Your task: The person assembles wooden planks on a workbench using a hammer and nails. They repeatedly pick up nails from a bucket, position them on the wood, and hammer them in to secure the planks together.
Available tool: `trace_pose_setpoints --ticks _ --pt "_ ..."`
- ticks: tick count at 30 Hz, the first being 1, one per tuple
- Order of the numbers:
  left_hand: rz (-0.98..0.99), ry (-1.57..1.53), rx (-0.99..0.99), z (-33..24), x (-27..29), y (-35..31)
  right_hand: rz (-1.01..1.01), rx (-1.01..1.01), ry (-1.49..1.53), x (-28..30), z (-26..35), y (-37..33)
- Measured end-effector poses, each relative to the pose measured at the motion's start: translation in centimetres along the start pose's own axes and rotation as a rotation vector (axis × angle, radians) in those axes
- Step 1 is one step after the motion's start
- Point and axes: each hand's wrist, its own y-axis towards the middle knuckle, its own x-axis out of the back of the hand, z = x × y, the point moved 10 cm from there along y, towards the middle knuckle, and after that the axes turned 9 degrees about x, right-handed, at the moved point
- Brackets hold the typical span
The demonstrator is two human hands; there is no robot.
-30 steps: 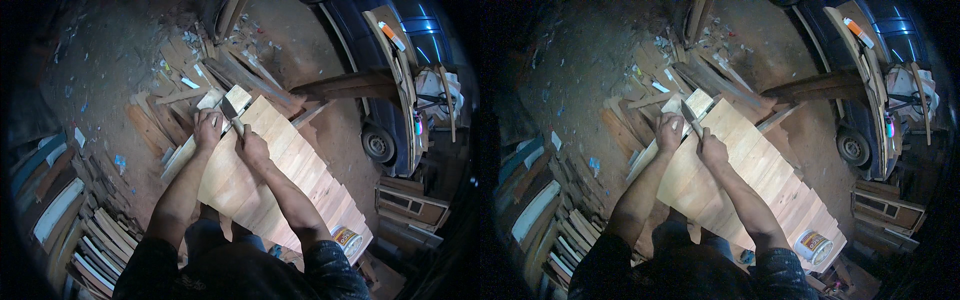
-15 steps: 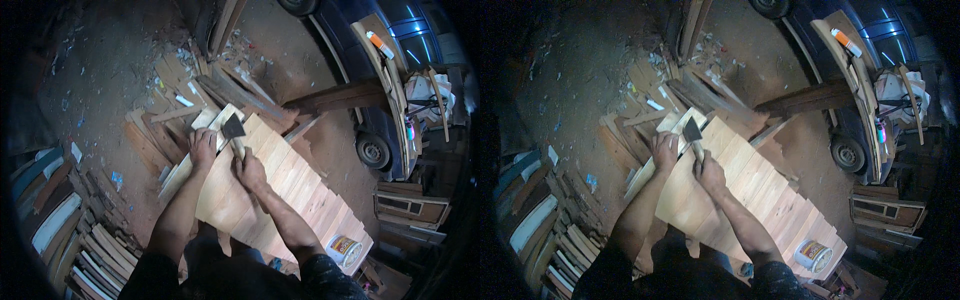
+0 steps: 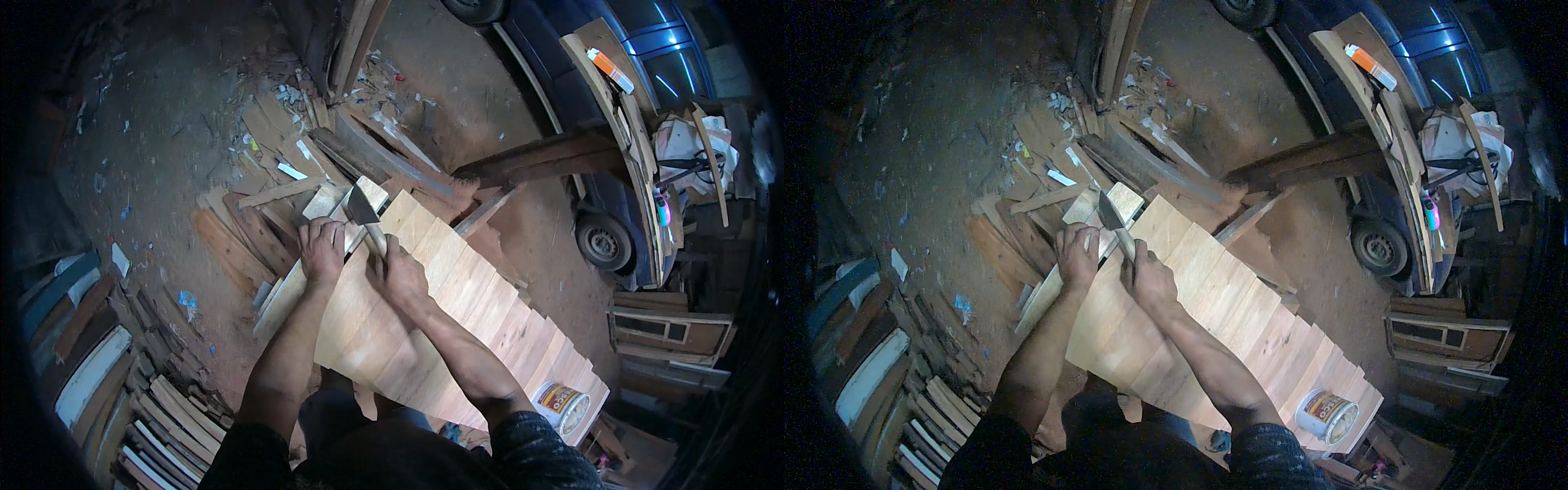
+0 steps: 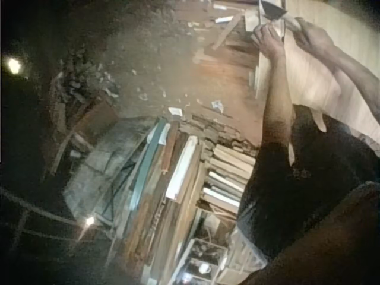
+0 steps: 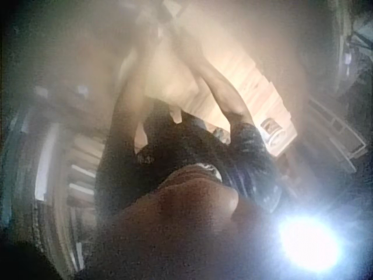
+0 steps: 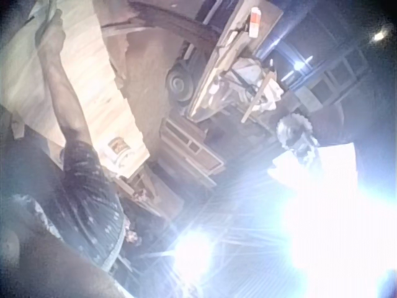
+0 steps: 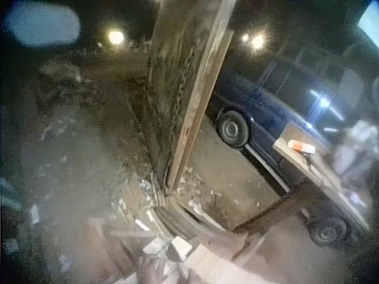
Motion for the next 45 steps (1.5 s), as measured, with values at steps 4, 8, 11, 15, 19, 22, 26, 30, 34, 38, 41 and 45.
trace_pose_setpoints --ticks 4,8,11,15,19,22,26,30,34,38,41,45 --pt "0.017 0.009 0.003 0.0 0.0 0.2 0.047 0.0 -0.021 -0.8 0.1 -0.2" --pt "0.013 -0.002 0.002 -0.2 0.0 -0.1 0.115 -0.05 -0.083 -1.8 -1.4 1.1" --pt "-0.013 -0.024 -0.026 -0.1 0.3 -0.2 -0.012 0.026 -0.029 0.3 0.0 0.7" --pt "0.032 -0.012 0.007 -0.1 -0.1 -0.1 0.094 0.002 -0.087 -1.4 -0.6 0.5" --pt "0.004 -0.014 -0.015 -0.6 0.4 -0.1 0.171 -0.083 -0.087 -2.5 -2.4 0.7" --pt "-0.014 -0.004 -0.02 -0.3 0.4 0.3 -0.005 0.0 -0.036 -0.5 -0.6 0.4" --pt "0.011 -0.01 -0.007 -0.2 0.2 -0.1 0.09 -0.011 -0.1 -2.9 -1.3 0.4" --pt "-0.002 -0.004 -0.03 -0.4 0.3 0.1 0.088 -0.038 -0.014 -2.9 -2.4 -0.8" --pt "-0.029 -0.054 -0.027 -0.2 0.4 -0.2 -0.01 -0.054 0.105 -2.3 -2.7 -6.7" --pt "-0.01 -0.02 -0.019 -0.3 0.0 -0.5 0.002 -0.191 0.216 -4.2 -5.5 -14.4" --pt "-0.029 -0.032 -0.037 -0.4 -0.1 -0.6 0.027 -0.276 0.25 -5.7 -8.4 -19.8" --pt "-0.016 -0.002 -0.051 -0.3 -0.4 -0.7 0.012 -0.309 0.287 -6.6 -11.1 -24.8"
